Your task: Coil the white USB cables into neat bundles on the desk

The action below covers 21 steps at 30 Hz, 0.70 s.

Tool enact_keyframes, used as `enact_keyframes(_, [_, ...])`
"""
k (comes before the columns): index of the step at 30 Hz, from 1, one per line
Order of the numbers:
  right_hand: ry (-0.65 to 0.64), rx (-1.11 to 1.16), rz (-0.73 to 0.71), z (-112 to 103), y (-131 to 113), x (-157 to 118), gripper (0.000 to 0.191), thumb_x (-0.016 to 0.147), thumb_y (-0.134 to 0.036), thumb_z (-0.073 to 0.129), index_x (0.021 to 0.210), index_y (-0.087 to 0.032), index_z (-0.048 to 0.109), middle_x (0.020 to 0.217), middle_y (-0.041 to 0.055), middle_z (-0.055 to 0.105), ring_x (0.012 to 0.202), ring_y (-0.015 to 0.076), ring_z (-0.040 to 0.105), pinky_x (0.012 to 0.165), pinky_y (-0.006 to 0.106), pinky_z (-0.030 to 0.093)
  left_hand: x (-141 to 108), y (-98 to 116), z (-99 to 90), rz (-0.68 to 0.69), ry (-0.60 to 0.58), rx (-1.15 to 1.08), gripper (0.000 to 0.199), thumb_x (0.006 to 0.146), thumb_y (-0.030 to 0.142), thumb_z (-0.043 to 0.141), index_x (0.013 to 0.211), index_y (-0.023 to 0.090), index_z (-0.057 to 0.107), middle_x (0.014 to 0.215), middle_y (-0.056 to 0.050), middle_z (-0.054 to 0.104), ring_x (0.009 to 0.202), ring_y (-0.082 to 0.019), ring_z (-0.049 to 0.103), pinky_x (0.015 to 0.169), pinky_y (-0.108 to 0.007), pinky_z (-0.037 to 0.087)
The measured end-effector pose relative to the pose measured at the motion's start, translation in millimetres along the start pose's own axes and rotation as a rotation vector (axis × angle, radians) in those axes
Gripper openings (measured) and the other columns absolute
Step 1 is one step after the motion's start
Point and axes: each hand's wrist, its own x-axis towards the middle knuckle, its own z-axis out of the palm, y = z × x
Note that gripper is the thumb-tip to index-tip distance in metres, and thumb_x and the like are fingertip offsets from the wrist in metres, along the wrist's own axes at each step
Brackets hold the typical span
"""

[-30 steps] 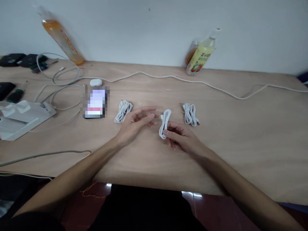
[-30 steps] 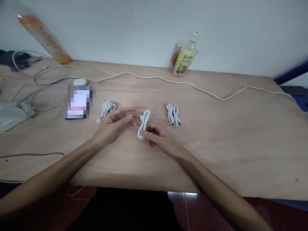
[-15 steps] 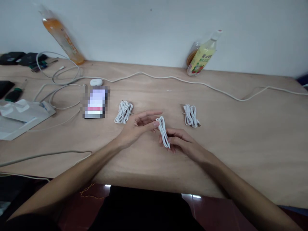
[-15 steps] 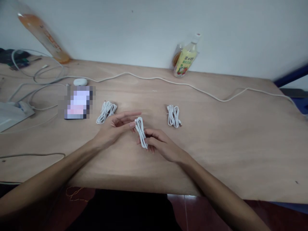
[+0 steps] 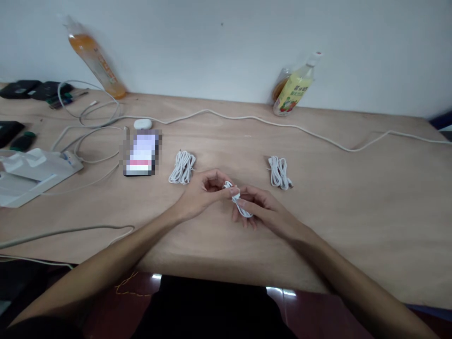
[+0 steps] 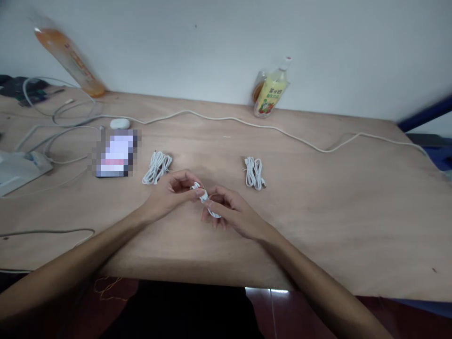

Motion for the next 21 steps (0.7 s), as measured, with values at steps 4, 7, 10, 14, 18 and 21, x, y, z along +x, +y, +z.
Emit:
enact_keyframes(4, [-0.022,-0.061,0.002,1.4,-3.3,-1.0,0.04,0.103,-0.058,0.068,0.118,-0.023,0.076,0.091,0.0038,0.075,0.07,0.0149,0.06,0.053,0.024,0.044,-1.8,1.0,1.9,-0.028,-0.047,0.012,0.035,0.08,0.038,0.092,0.08,0.019,0.063,0.063,0.005,0.067,0.056,-0.009,0.059,0.057,-0.022,0.047])
enact_keyframes(7, [-0.016,-0.07,-0.01,0.1,-2.4,0.3,0.041,0.1,-0.061,0.07,0.112,-0.023,0.081,0.094,0.0044,0.074,0.075,0.0158,0.059,0.059,0.026,0.047,-2.7,2.1,1.4,-0.026,-0.082,0.011,0.034,0.083,0.041,0.091,0.082,0.018,0.065,0.063,0.004,0.067,0.054,-0.009,0.058,0.054,-0.022,0.046])
enact_keyframes(10, [-0.012,-0.045,-0.022,-1.2,-0.8,1.8,0.041,0.098,-0.063,0.073,0.108,-0.023,0.082,0.09,0.0037,0.073,0.074,0.016,0.057,0.063,0.028,0.048,-2.4,3.0,0.0,-0.017,-0.124,0.008,0.032,0.086,0.044,0.088,0.088,0.017,0.073,0.066,0.002,0.071,0.055,-0.009,0.059,0.055,-0.022,0.048])
enact_keyframes(14, [-0.019,-0.017,-0.027,-1.8,-1.2,1.9,0.037,0.095,-0.057,0.079,0.11,-0.024,0.08,0.09,0.0023,0.075,0.068,0.0139,0.056,0.055,0.025,0.044,-1.8,3.3,-1.4,-0.016,-0.145,0.025,0.033,0.087,0.046,0.088,0.101,0.016,0.081,0.075,-0.002,0.076,0.059,-0.011,0.063,0.059,-0.024,0.051])
enact_keyframes(18, [0.074,0.013,-0.025,-4.4,-4.5,1.3,0.032,0.087,-0.05,0.087,0.099,-0.024,0.075,0.086,0.0013,0.076,0.065,0.0136,0.06,0.056,0.026,0.047,-2.5,1.6,-2.5,-0.004,-0.111,0.01,0.041,0.093,0.047,0.082,0.119,0.016,0.08,0.071,0.0,0.073,0.061,-0.012,0.064,0.061,-0.025,0.052])
enact_keyframes(21, [0.24,0.03,-0.086,-11.0,-7.9,1.5,0.032,0.082,-0.049,0.09,0.095,-0.025,0.073,0.077,-0.001,0.071,0.06,0.0142,0.058,0.053,0.028,0.048,-3.0,-0.7,-3.5,-0.003,-0.087,-0.041,0.044,0.098,0.05,0.077,0.124,0.014,0.077,0.069,0.0,0.07,0.061,-0.013,0.064,0.061,-0.026,0.053])
